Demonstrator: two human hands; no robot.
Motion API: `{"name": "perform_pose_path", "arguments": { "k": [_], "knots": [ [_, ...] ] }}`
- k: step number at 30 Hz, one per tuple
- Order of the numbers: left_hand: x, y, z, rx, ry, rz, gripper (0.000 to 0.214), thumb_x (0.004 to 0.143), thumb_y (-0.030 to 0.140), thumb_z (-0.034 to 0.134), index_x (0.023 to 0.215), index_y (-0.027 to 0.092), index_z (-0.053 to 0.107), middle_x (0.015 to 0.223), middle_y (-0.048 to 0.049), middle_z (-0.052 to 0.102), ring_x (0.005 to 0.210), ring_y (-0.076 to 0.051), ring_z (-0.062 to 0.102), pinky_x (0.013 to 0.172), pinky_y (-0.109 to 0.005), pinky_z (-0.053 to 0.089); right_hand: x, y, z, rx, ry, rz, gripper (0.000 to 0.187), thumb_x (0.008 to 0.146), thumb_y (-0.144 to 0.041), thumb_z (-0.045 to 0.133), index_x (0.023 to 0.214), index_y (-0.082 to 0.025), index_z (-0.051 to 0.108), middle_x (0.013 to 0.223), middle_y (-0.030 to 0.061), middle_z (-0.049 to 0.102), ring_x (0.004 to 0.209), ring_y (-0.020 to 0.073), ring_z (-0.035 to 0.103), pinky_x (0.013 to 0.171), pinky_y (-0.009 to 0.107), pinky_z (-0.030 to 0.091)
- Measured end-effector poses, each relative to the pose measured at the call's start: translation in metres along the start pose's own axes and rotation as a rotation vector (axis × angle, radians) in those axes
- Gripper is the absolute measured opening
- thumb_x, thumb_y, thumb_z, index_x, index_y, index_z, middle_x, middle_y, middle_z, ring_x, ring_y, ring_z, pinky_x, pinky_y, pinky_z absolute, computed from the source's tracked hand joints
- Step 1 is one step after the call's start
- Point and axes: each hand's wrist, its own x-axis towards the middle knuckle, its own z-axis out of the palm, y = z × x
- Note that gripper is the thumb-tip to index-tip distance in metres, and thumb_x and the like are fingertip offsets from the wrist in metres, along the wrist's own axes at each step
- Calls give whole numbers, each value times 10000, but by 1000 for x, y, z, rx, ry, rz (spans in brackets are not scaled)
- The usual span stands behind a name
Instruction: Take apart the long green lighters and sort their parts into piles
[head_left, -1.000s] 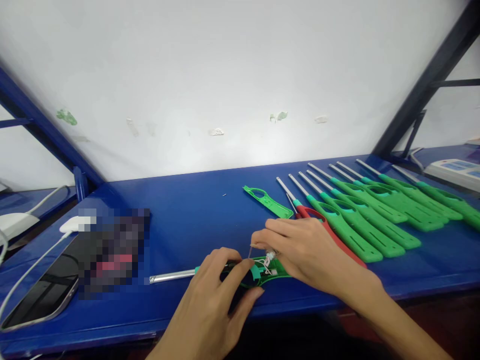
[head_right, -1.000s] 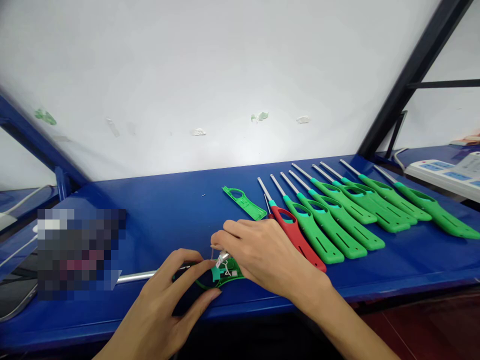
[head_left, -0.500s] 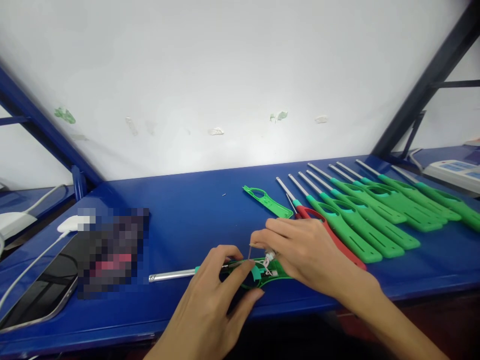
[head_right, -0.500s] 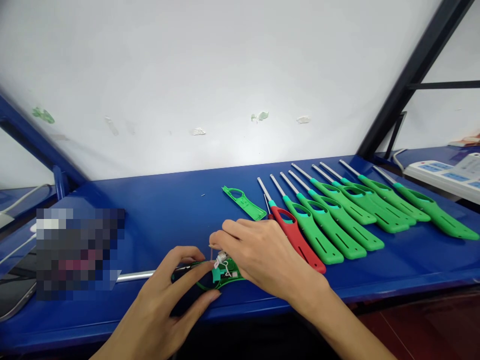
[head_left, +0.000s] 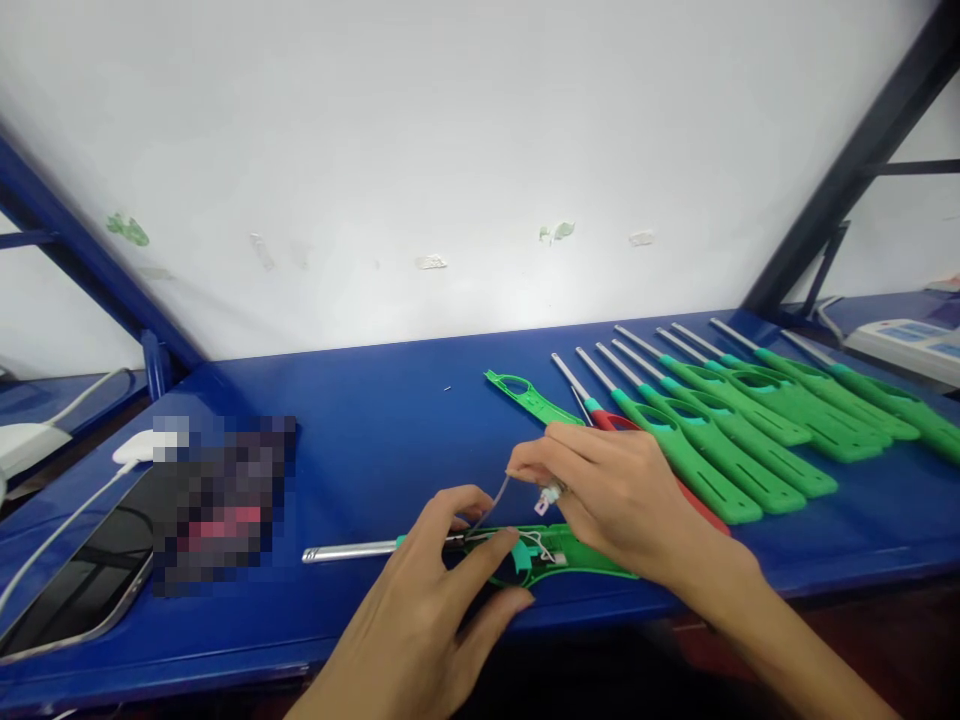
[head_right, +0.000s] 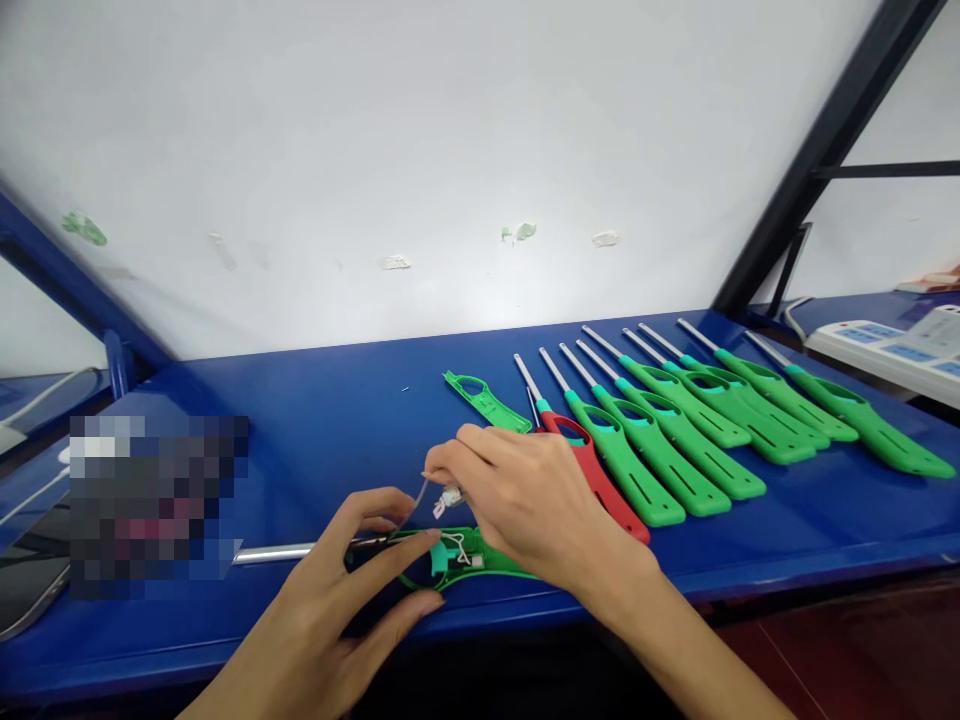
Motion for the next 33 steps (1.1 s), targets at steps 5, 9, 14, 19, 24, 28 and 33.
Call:
{"name": "perform_pose_path", "arguments": {
  "k": [5, 9, 14, 19, 24, 28, 33],
  "knots": [
    [0, 1, -1, 19, -9, -3, 296, 1130, 340, 595, 1380, 206, 683, 1418, -154, 542, 1218, -266, 714, 997, -399, 691, 0, 1, 1, 30, -41, 2, 268, 1080, -68, 454, 1035, -208, 678, 843, -24, 724, 655, 138, 600, 575, 318, 337],
    [-2, 1, 0, 27, -5, -9, 296, 1128, 330, 597, 1391, 218, 673, 1435, -155, 548, 1235, -274, 715, 996, -417, 693, 0, 2, 0, 36, -71, -6, 268, 1091, -86, 453, 1058, -209, 688, 837, -23, 723, 674, 146, 629, 580, 327, 333],
    [-1, 0, 0, 65, 34, -44, 283, 1121, 297, 596, 1388, 230, 662, 1421, -147, 599, 1242, -285, 717, 1015, -462, 680, 0, 2, -1, 51, -76, -15, 250, 1118, -132, 470, 1061, -197, 704, 818, -18, 698, 666, 146, 620, 577, 336, 335],
    [2, 1, -2, 26, 112, -78, 264, 1108, 239, 591, 1368, 257, 638, 1345, -96, 700, 1209, -243, 735, 1029, -401, 654, 2, 0, -2, 124, -83, -31, 218, 1121, -145, 505, 1067, -190, 711, 807, -29, 676, 658, 130, 587, 580, 316, 347],
    [3, 0, -4, -32, 211, -141, 364, 1128, 273, 593, 1489, 260, 552, 1234, -44, 784, 1110, -183, 776, 976, -283, 637, 2, -8, -3, 340, -149, 2, 163, 1074, -106, 583, 1060, -202, 714, 847, -53, 714, 667, 94, 596, 612, 281, 365],
    [7, -2, -2, -50, 199, -50, 321, 1142, 226, 591, 1462, 233, 605, 1147, -38, 781, 1029, -167, 761, 920, -273, 616, 0, -10, -3, 416, -195, 8, 124, 1075, -138, 618, 1042, -206, 716, 845, -47, 723, 663, 98, 599, 630, 280, 378],
    [8, -4, -1, -62, 233, -27, 232, 1106, 92, 600, 1264, 216, 715, 1040, -28, 736, 874, -151, 711, 780, -272, 584, 2, -10, -5, 391, -245, 174, 54, 1080, -233, 652, 1123, -261, 667, 880, -55, 728, 648, 117, 595, 612, 284, 359]
  ]
}}
